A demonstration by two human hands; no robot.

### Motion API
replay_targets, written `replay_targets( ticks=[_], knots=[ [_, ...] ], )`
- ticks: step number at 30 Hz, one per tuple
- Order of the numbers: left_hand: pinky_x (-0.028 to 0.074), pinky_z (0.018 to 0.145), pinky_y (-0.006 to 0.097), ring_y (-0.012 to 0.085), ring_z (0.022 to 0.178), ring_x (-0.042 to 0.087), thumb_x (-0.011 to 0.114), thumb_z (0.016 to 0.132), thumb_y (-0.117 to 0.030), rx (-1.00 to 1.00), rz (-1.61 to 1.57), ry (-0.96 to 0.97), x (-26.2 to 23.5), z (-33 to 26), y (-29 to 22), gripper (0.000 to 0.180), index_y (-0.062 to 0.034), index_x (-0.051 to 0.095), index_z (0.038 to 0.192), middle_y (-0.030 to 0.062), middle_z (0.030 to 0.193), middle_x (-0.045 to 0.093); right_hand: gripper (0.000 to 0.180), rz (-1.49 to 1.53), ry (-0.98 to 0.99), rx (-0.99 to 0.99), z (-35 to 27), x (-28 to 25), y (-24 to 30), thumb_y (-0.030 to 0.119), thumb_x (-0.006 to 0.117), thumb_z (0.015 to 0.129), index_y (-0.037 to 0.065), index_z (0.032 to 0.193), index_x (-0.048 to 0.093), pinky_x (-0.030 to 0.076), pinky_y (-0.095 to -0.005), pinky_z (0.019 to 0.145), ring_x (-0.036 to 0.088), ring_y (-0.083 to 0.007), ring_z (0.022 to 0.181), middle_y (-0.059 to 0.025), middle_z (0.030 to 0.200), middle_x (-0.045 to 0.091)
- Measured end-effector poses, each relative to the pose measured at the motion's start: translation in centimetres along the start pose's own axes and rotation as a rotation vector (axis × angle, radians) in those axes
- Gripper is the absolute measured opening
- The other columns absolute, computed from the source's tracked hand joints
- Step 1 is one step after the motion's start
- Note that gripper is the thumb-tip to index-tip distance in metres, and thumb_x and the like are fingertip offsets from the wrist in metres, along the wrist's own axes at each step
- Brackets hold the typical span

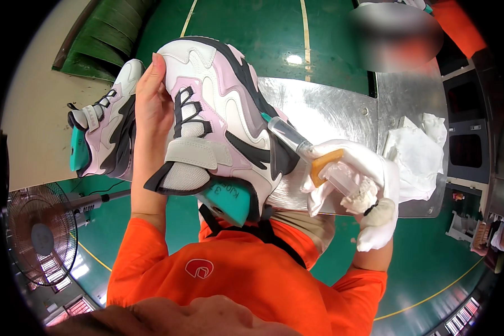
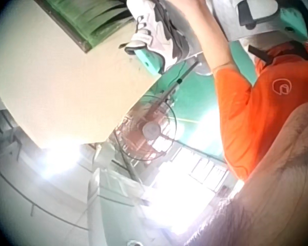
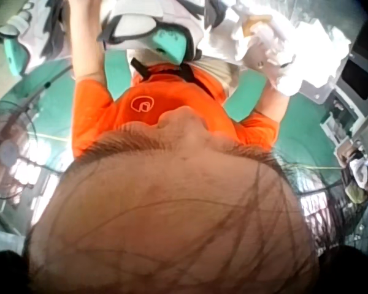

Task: The person applies a liquid substance from a syringe to the seams and edges of a white and teal sneaker. They hold the shoe with one hand and use the syringe with the other to trace the contours of the shoe's upper and sole. The person repeats this process on multiple shoes placed on a metal table.

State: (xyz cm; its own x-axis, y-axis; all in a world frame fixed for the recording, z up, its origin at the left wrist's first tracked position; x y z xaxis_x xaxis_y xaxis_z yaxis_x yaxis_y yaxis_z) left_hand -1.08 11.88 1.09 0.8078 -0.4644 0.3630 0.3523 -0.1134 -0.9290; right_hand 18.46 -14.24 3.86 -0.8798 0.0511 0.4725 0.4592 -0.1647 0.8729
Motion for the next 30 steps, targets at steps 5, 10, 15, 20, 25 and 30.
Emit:
replay_targets(
  ticks=[5,10,15,20,25,30],
  knots=[
    [0.051,0.084,0.026,0.0142,0.096,0.065,0.057,0.101,-0.032,-0.033,-0.060,0.024,0.9,0.6,0.1,0.040,0.0039,0.060,0.119,0.0093,0.108,0.068,0.125,-0.052,-0.596,0.171,-4.4,-5.1,-1.4,0.058,0.090,0.041,-0.011,0.133,0.042,0.056,-0.0365,0.063,0.065,-0.0299,0.077,-0.0256,0.103,0.060],
    [0.050,0.079,0.024,0.0102,0.091,0.063,0.064,0.097,-0.028,-0.069,0.041,0.146,5.0,3.7,-0.3,0.037,0.0027,0.062,0.119,0.0064,0.104,0.068,0.118,-0.292,-0.562,-0.267,-6.9,-5.1,1.3,0.050,0.094,0.051,-0.010,0.137,0.042,0.053,-0.0392,0.088,0.060,-0.0253,0.103,-0.0151,0.120,0.055],
    [0.049,0.075,0.025,0.0101,0.085,0.061,0.073,0.089,-0.026,0.164,0.371,0.381,16.2,12.4,-3.9,0.038,0.0037,0.067,0.113,0.0062,0.099,0.069,0.090,-1.194,-0.898,-0.275,-11.9,-6.8,0.2,0.025,0.085,0.057,-0.008,0.132,0.047,0.053,-0.0352,0.080,0.065,-0.0249,0.089,-0.0171,0.104,0.063],
    [0.051,0.067,0.028,0.0130,0.075,0.063,0.076,0.087,-0.027,0.305,0.257,-0.146,14.2,31.8,-3.6,0.036,0.0048,0.069,0.103,0.0086,0.094,0.070,0.091,-1.130,-1.064,-0.313,-14.0,-7.9,-2.6,0.023,0.087,0.056,-0.010,0.130,0.046,0.054,-0.0331,0.074,0.063,-0.0244,0.080,-0.0166,0.101,0.062],
    [0.060,0.059,0.043,0.0269,0.077,0.069,0.075,0.087,-0.018,-0.052,0.220,-0.574,13.2,40.4,13.4,0.043,0.0166,0.060,0.106,0.0212,0.099,0.066,0.050,-1.211,-1.054,-0.098,-13.1,-7.9,-1.9,0.042,0.063,0.083,-0.001,0.108,0.057,0.054,-0.0365,0.063,0.064,-0.0299,0.071,-0.0175,0.083,0.064],
    [0.061,0.055,0.046,0.0346,0.074,0.071,0.060,0.096,-0.032,-0.338,0.265,-0.024,20.5,38.5,23.0,0.052,0.0124,0.049,0.120,0.0273,0.100,0.065,0.045,-0.894,-1.188,0.040,-15.7,-10.3,-4.3,0.042,0.065,0.081,0.001,0.100,0.063,0.054,-0.0368,0.061,0.064,-0.0304,0.070,-0.0180,0.084,0.063]
  ],
)
Point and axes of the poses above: each hand's wrist, its own z-axis towards the middle knuckle, its own x-axis out of the palm, y = z × x, the point moved 8 cm from there along z, towards the middle knuckle
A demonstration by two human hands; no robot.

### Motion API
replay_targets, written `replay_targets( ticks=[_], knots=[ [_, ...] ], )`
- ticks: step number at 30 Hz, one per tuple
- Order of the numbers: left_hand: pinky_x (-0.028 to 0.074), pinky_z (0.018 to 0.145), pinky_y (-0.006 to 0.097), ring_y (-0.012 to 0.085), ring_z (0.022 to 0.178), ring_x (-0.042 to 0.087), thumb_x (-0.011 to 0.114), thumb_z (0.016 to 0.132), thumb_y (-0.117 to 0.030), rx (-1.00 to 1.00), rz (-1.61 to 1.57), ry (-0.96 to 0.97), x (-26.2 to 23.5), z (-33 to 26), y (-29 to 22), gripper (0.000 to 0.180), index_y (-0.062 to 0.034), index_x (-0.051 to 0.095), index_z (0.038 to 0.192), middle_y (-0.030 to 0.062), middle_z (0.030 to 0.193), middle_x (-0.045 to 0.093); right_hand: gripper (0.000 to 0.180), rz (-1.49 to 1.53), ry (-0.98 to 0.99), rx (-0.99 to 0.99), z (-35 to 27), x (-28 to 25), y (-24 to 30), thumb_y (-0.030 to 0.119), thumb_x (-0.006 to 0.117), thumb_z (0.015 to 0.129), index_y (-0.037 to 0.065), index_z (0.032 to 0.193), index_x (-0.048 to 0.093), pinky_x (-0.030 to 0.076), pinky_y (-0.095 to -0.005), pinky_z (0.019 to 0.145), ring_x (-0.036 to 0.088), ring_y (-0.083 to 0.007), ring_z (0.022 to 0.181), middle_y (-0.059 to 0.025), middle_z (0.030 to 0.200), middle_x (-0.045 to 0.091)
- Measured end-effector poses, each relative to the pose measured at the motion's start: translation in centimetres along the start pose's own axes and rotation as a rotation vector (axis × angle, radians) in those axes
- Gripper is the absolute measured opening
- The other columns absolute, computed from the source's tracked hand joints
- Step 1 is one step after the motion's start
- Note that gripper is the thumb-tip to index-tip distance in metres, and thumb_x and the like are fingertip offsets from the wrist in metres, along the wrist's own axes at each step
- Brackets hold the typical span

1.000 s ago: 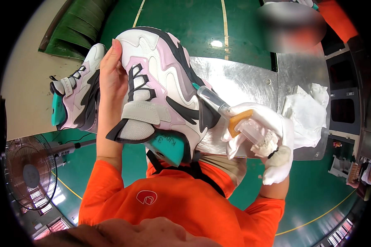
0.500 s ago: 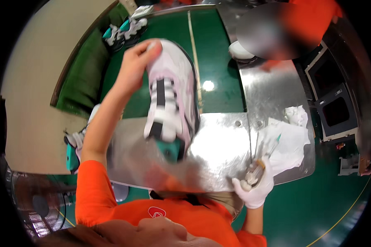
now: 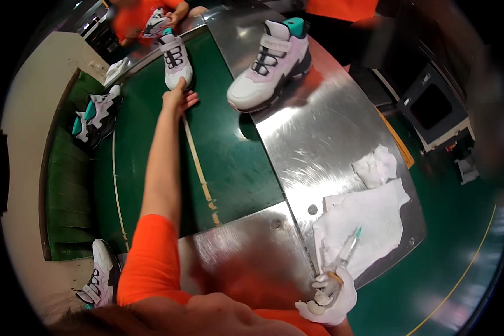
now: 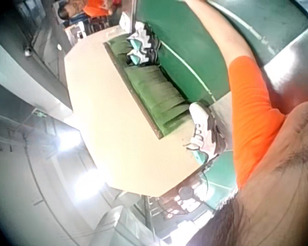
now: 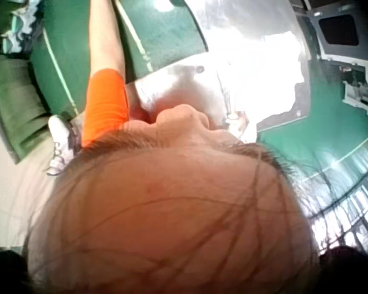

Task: The person applies a liquid substance from a syringe to the seams and edges of a white and teal sneaker. They hold the shoe with one hand and use the syringe with the other to trace the contours of the shoe's upper and sole. The person repeats this process on multiple shoes placed on a metal table.

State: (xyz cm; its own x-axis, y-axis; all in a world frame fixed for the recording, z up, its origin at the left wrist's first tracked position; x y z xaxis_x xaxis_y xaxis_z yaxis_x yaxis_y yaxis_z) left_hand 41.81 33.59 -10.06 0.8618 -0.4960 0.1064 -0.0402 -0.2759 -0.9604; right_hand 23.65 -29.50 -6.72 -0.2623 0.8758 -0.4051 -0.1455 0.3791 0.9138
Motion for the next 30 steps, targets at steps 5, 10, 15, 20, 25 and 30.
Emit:
replay_targets(
  ticks=[5,10,15,20,25,30],
  knots=[
    [0.059,0.074,0.044,0.0368,0.083,0.071,0.058,0.095,-0.033,0.966,1.450,-0.026,5.7,-9.2,-11.5,0.045,-0.0015,0.054,0.127,0.0205,0.091,0.071,0.051,0.117,0.081,-0.035,0.2,0.1,0.3,0.030,0.081,0.061,0.000,0.099,0.065,0.055,-0.0339,0.065,0.063,-0.0263,0.074,-0.0173,0.094,0.061],
    [0.026,0.117,0.050,0.0228,0.142,0.036,0.057,0.086,-0.012,2.380,1.513,0.386,23.2,-27.6,-11.4,0.045,-0.0156,0.054,0.131,0.0072,0.138,0.054,0.069,0.199,0.075,0.036,-0.3,-0.1,-0.6,0.021,0.094,0.047,-0.002,0.104,0.064,0.054,-0.0309,0.069,0.062,-0.0217,0.077,-0.0158,0.101,0.060],
    [0.034,0.111,0.045,0.0253,0.130,0.047,0.058,0.083,-0.017,2.571,1.801,0.432,25.9,-21.0,-7.8,0.046,-0.0132,0.056,0.129,0.0076,0.136,0.054,0.097,0.367,0.086,0.084,0.0,0.6,-0.8,0.022,0.093,0.054,-0.006,0.134,0.045,0.052,-0.0265,0.073,0.060,-0.0137,0.076,-0.0101,0.099,0.063],
    [0.044,0.093,0.040,0.0273,0.114,0.054,0.059,0.082,-0.017,2.365,1.998,0.210,16.9,-26.7,-12.0,0.047,-0.0101,0.055,0.129,0.0122,0.132,0.055,0.089,0.425,0.064,-0.025,0.9,0.0,1.7,0.009,0.085,0.060,-0.002,0.138,0.043,0.050,-0.0254,0.075,0.058,-0.0127,0.082,-0.0088,0.103,0.061],
    [0.048,0.077,0.035,0.0260,0.096,0.060,0.076,0.062,-0.016,1.864,1.835,0.284,2.7,-40.0,-14.0,0.071,-0.0086,0.056,0.130,0.0133,0.127,0.057,0.085,0.310,0.033,-0.125,1.8,-0.3,2.6,0.009,0.085,0.062,-0.001,0.137,0.046,0.051,-0.0293,0.082,0.059,-0.0137,0.092,-0.0095,0.107,0.062],
    [0.049,0.069,0.033,0.0255,0.084,0.062,0.075,0.067,-0.013,1.735,1.702,0.284,-8.6,-54.3,-10.7,0.055,-0.0116,0.067,0.121,0.0122,0.115,0.064,0.077,0.437,0.167,-0.031,0.8,-1.7,4.2,0.001,0.079,0.068,0.000,0.137,0.047,0.052,-0.0250,0.076,0.061,-0.0114,0.084,-0.0087,0.109,0.062]
  ],
)
Point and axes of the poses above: each hand's wrist, its own z-axis towards the middle knuckle, its own x-axis out of the palm, y = z × x, the point moved 8 cm from there along z, towards the middle knuckle
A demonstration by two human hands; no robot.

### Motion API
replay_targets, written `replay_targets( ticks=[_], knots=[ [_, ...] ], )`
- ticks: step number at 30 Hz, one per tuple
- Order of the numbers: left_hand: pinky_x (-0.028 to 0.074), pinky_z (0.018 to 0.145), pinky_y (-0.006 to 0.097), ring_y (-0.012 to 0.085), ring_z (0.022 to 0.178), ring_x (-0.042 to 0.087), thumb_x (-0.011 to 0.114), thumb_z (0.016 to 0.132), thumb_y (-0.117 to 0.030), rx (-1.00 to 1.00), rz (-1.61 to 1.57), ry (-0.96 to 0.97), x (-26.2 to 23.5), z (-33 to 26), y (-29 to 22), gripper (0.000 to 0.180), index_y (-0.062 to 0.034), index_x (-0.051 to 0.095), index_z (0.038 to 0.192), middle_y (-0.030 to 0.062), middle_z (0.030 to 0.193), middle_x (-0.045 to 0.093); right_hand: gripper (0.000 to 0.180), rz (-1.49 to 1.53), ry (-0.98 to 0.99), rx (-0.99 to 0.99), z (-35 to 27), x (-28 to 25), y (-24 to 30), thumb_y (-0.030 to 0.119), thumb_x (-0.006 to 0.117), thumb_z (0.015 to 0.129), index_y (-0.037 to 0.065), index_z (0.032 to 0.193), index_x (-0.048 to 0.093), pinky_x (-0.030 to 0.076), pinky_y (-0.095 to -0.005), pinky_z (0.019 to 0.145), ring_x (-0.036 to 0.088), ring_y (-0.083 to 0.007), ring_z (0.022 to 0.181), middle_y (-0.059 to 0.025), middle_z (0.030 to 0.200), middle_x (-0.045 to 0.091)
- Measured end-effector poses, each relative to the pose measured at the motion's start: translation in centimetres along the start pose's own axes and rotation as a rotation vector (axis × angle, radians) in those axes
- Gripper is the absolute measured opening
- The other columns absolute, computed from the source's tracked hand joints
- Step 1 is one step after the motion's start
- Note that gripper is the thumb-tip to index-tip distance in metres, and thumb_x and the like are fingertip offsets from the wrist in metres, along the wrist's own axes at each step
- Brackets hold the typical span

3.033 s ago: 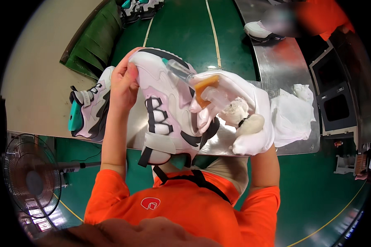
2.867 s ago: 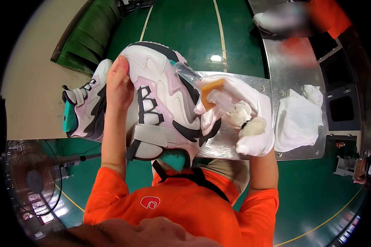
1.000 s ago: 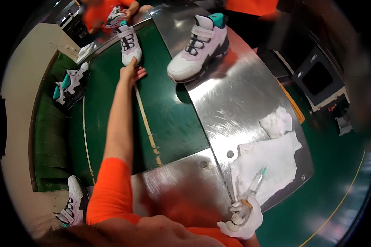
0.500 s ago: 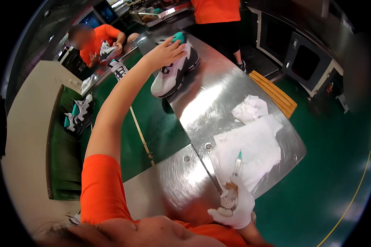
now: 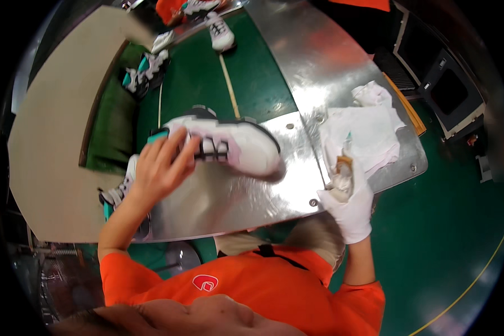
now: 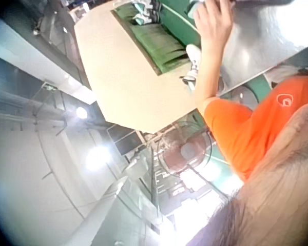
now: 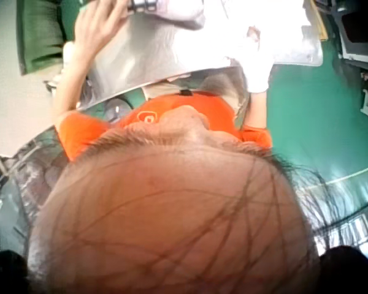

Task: The person applies a liquid substance from a syringe to the seams and edges of a white and teal sneaker. They hold the shoe with one hand and use the syringe with the other to trace the contours of the shoe's upper and sole. The person repeats this process on multiple shoes placed on a metal table.

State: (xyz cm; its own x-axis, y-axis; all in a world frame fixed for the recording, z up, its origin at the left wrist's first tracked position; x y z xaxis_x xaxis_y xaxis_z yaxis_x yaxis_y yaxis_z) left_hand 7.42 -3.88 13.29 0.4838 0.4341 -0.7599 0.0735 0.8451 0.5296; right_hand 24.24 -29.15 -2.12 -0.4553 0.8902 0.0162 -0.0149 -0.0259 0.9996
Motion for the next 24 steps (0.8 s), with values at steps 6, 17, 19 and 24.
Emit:
replay_targets(
  ticks=[6,17,19,24],
  knots=[
    [0.037,0.052,0.026,0.0210,0.068,0.059,0.067,0.085,-0.014,-0.210,-0.042,-0.049,-5.2,-8.6,-6.3,0.034,-0.0201,0.069,0.118,0.0095,0.104,0.070,0.077,-0.026,0.125,0.081,-2.8,-1.3,0.6,0.004,0.077,0.070,-0.006,0.139,0.044,0.051,-0.0246,0.071,0.059,-0.0116,0.078,-0.0123,0.108,0.061],
    [0.049,0.091,0.043,0.0257,0.101,0.063,0.071,0.084,-0.020,-0.338,-0.101,-0.159,-5.3,-11.5,-8.4,0.022,-0.0160,0.066,0.105,0.0090,0.113,0.068,0.115,0.562,0.464,0.096,-6.1,1.7,5.6,0.071,0.074,0.058,-0.019,0.123,0.044,0.053,-0.0365,0.056,0.061,-0.0304,0.063,-0.0241,0.081,0.059],
    [0.050,0.094,0.052,0.0322,0.105,0.064,0.071,0.081,-0.014,-0.364,-0.320,-0.163,-4.2,-11.9,-8.2,0.023,-0.0130,0.066,0.104,0.0130,0.117,0.064,0.121,0.614,0.636,0.114,-5.2,4.0,5.9,0.074,0.075,0.054,-0.019,0.125,0.042,0.052,-0.0370,0.055,0.061,-0.0319,0.063,-0.0245,0.080,0.059],
    [0.052,0.094,0.057,0.0409,0.107,0.065,0.070,0.076,-0.005,-0.364,-0.428,-0.123,-4.0,-11.8,-8.1,0.024,-0.0085,0.068,0.100,0.0176,0.115,0.061,0.123,0.496,0.699,0.237,-3.8,7.5,5.3,0.074,0.078,0.048,-0.017,0.123,0.043,0.052,-0.0363,0.048,0.060,-0.0308,0.054,-0.0231,0.073,0.059]
  ],
)
Point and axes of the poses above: each hand's wrist, its own z-axis towards the middle knuckle, its own x-axis out of the palm, y = z × x, the point moved 8 cm from there along z, towards the middle knuckle
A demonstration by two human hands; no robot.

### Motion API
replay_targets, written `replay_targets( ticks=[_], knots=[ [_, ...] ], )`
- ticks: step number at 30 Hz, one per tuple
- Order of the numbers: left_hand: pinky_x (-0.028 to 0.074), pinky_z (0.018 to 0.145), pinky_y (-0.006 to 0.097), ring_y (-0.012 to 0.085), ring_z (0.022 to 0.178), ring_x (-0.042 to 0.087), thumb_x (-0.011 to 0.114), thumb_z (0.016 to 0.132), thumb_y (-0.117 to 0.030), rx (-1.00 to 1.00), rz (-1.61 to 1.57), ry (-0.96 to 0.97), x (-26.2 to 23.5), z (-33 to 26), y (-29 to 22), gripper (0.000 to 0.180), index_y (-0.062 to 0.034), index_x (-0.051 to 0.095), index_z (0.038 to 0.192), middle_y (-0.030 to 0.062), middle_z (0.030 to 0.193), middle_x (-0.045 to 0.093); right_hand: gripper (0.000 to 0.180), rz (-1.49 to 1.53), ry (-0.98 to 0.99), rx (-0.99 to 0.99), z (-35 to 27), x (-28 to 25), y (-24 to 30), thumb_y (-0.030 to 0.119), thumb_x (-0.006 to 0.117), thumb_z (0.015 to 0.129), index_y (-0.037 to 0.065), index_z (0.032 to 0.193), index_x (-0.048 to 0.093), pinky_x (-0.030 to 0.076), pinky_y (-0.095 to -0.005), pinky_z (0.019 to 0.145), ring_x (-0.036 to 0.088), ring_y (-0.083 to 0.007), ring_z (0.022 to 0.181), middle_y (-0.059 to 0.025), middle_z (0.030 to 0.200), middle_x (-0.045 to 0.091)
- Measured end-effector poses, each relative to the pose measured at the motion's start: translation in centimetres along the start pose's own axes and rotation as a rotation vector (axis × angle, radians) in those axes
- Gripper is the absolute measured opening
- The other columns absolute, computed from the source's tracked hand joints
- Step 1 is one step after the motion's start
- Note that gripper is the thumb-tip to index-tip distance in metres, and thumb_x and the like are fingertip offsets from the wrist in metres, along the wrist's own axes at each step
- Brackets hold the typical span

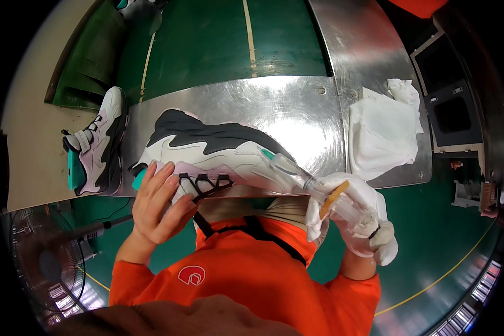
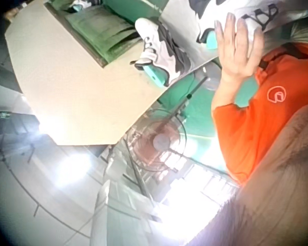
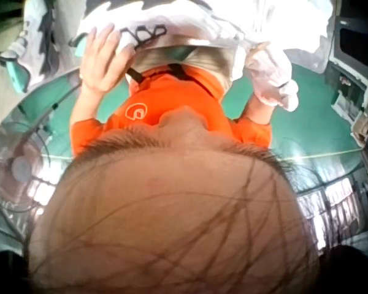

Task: The person applies a liquid substance from a syringe to the seams and edges of a white and teal sneaker. They hold the shoe with one hand and use the syringe with the other to trace the contours of the shoe's upper and sole. The person repeats this process on multiple shoes placed on a metal table.

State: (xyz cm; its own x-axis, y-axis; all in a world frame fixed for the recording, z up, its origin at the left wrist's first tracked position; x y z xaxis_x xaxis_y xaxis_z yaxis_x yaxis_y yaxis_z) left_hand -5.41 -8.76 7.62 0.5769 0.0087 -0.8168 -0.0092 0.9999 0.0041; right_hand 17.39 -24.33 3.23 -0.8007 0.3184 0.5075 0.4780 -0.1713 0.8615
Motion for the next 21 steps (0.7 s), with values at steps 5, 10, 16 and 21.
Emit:
replay_targets(
  ticks=[5,10,16,21],
  knots=[
    [0.051,0.095,0.056,0.0390,0.108,0.064,0.070,0.076,-0.006,-0.028,-0.018,0.017,0.1,0.3,0.1,0.024,-0.0094,0.071,0.100,0.0191,0.114,0.062,0.127,-0.066,-0.066,0.036,1.1,-0.3,-0.3,0.080,0.076,0.047,-0.018,0.121,0.045,0.052,-0.0364,0.045,0.061,-0.0291,0.052,-0.0232,0.073,0.060],
    [0.049,0.097,0.054,0.0366,0.109,0.063,0.072,0.076,-0.007,-0.053,0.013,0.069,0.3,0.6,0.0,0.029,-0.0108,0.074,0.104,0.0199,0.117,0.063,0.123,-0.087,-0.058,0.073,1.7,-0.7,0.0,0.077,0.077,0.048,-0.018,0.119,0.047,0.052,-0.0361,0.046,0.061,-0.0291,0.053,-0.0234,0.079,0.061],
    [0.050,0.096,0.053,0.0348,0.109,0.062,0.073,0.077,-0.006,-0.041,0.044,0.071,0.4,1.2,-0.3,0.029,-0.0107,0.075,0.106,0.0187,0.117,0.063,0.117,-0.151,0.025,0.057,0.4,-1.9,0.7,0.080,0.072,0.053,-0.014,0.118,0.050,0.054,-0.0387,0.057,0.061,-0.0286,0.053,-0.0234,0.083,0.062],
    [0.051,0.093,0.052,0.0347,0.108,0.061,0.074,0.079,-0.009,-0.044,0.064,0.081,0.4,1.7,-0.8,0.026,-0.0098,0.075,0.106,0.0178,0.116,0.062,0.116,-0.172,-0.012,0.011,-0.4,-2.6,0.6,0.086,0.068,0.056,-0.012,0.115,0.051,0.053,-0.0385,0.059,0.061,-0.0265,0.052,-0.0222,0.082,0.062]
  ],
)
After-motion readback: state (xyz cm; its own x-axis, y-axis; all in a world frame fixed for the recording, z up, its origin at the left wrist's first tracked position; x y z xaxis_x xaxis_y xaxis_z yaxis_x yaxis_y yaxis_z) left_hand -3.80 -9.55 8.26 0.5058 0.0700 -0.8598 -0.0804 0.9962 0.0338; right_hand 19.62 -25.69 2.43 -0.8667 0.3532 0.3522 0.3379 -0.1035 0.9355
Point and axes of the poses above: each hand's wrist, its own z-axis towards the middle knuckle, its own x-axis out of the palm, y = z × x, the point moved 8 cm from there along z, towards the middle knuckle
